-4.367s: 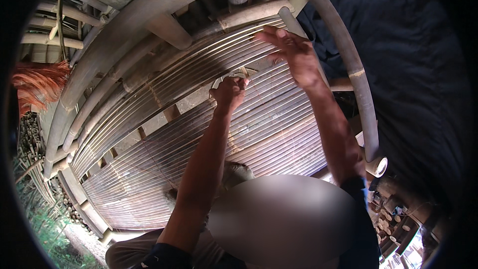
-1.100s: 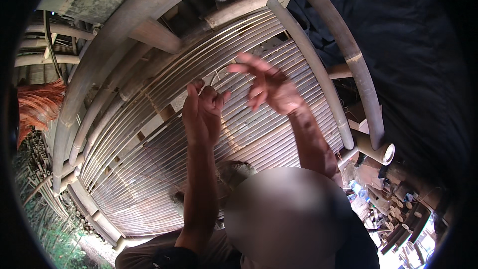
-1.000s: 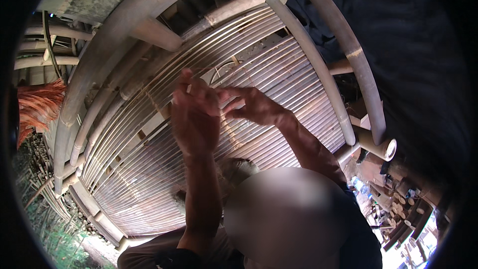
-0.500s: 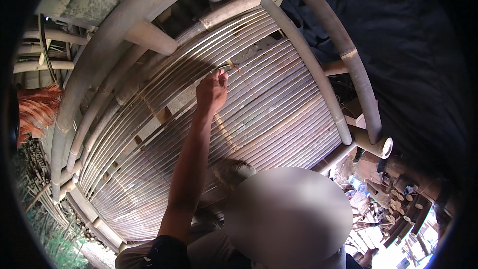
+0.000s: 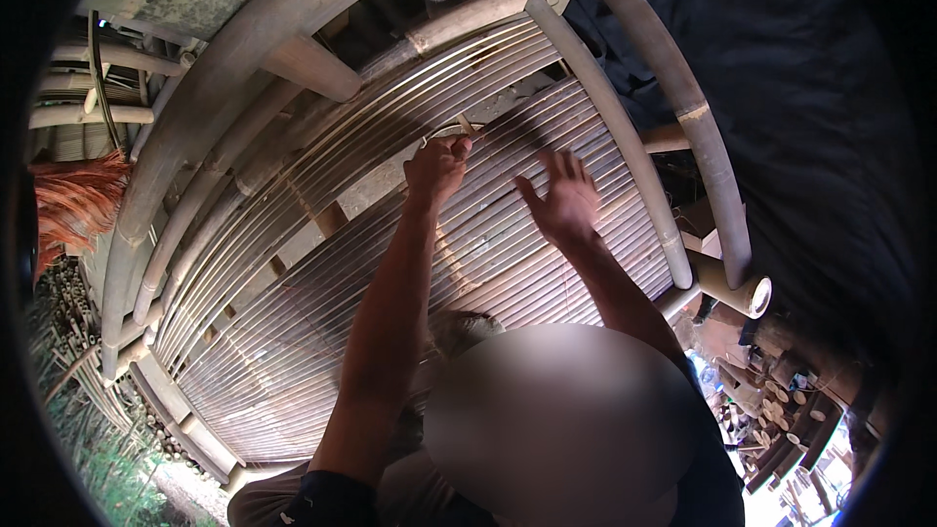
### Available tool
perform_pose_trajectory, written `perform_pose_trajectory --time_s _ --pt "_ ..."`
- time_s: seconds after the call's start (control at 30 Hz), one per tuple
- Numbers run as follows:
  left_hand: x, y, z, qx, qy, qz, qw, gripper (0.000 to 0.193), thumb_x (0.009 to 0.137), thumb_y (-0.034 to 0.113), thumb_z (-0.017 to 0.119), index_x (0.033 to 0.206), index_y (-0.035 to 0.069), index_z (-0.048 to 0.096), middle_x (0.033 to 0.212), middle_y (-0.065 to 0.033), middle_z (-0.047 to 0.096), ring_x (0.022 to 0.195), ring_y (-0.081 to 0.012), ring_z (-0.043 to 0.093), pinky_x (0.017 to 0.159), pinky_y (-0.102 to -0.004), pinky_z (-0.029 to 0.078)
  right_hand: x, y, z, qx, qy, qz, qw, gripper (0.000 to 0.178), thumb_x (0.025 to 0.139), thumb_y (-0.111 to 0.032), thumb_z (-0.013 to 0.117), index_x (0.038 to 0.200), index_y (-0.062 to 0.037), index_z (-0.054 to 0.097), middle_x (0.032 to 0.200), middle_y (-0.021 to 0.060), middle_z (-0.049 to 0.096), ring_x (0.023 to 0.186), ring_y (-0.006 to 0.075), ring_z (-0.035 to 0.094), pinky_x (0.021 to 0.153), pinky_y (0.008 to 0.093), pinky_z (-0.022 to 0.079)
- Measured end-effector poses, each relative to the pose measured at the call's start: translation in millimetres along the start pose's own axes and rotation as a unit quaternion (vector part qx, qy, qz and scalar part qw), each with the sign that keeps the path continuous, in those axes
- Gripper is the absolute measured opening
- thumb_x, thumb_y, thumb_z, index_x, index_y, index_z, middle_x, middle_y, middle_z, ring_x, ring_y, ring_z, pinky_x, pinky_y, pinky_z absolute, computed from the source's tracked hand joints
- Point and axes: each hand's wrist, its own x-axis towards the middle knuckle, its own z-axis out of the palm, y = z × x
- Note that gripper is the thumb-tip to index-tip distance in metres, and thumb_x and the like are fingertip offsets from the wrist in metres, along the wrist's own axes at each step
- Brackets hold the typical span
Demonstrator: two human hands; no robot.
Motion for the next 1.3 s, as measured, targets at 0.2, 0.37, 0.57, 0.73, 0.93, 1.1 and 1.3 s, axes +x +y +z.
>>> perform_pose_trajectory --time_s 0.2,0.37,0.57,0.73,0.93,1.1,1.3 --pt "-1 6 -1 0.023 -0.009 0.000 1.000 0.040 0.098 0.044 0.040 0.102 0.017 0.069 0.102 -0.0103 0.071 0.097 -0.0356 0.066 0.089 -0.0521 0.045 19 -4 42 0.040 -0.075 0.001 0.996 0.025 0.096 -0.030 0.053 0.106 -0.0066 0.052 0.091 0.0170 0.060 0.084 0.0361 0.061 0.071 0.0468 0.051" --pt "-1 -1 1 0.048 0.001 0.022 0.999 0.042 0.099 0.045 0.036 0.108 0.018 0.066 0.108 -0.0111 0.069 0.099 -0.0366 0.066 0.088 -0.0547 0.046 40 -13 -21 0.414 -0.564 0.083 0.710 0.033 0.100 -0.031 0.051 0.094 0.0004 0.061 0.057 0.0057 0.061 0.042 0.0104 0.054 0.042 0.0292 0.046" --pt "0 -4 6 0.065 0.019 0.024 0.997 0.044 0.100 0.047 0.035 0.108 0.016 0.066 0.106 -0.0121 0.070 0.097 -0.0334 0.068 0.089 -0.0514 0.045 106 -30 -70 0.628 -0.014 0.052 0.777 0.037 0.099 -0.029 0.048 0.112 0.0032 0.061 0.098 0.0155 0.070 0.090 0.0221 0.069 0.069 0.0374 0.057" --pt "-3 -2 8 0.072 0.047 0.037 0.996 0.043 0.100 0.047 0.038 0.098 0.016 0.068 0.090 -0.0112 0.072 0.086 -0.0319 0.069 0.083 -0.0492 0.044 82 20 -41 -0.143 -0.288 -0.208 0.924 0.016 0.092 -0.018 0.053 0.095 -0.0059 0.064 0.084 0.0162 0.069 0.080 0.0321 0.068 0.070 0.0445 0.053" --pt "-1 -17 8 0.058 0.107 0.035 0.992 0.044 0.099 0.046 0.039 0.095 0.015 0.069 0.087 -0.0112 0.072 0.082 -0.0324 0.069 0.082 -0.0501 0.043 82 28 -17 0.054 -0.256 -0.311 0.914 0.011 0.090 -0.019 0.055 0.088 -0.0093 0.059 0.070 0.0074 0.061 0.066 0.0293 0.063 0.061 0.0421 0.050" --pt "0 1 21 0.051 0.059 0.057 0.995 0.041 0.099 0.047 0.039 0.096 0.018 0.068 0.088 -0.0104 0.071 0.081 -0.0323 0.069 0.079 -0.0520 0.046 86 58 -41 -0.042 -0.248 -0.159 0.955 0.012 0.096 -0.020 0.054 0.093 -0.0106 0.061 0.079 0.0106 0.067 0.075 0.0322 0.065 0.067 0.0444 0.049" --pt "-19 -4 2 -0.019 0.085 0.081 0.993 0.038 0.096 0.046 0.052 0.120 0.019 0.063 0.103 -0.0103 0.070 0.105 -0.0293 0.064 0.099 -0.0539 0.037 70 15 -96 0.403 -0.367 -0.041 0.837 0.035 0.097 -0.028 0.062 0.112 0.0041 0.062 0.105 0.0151 0.069 0.098 0.0205 0.067 0.090 0.0340 0.052"
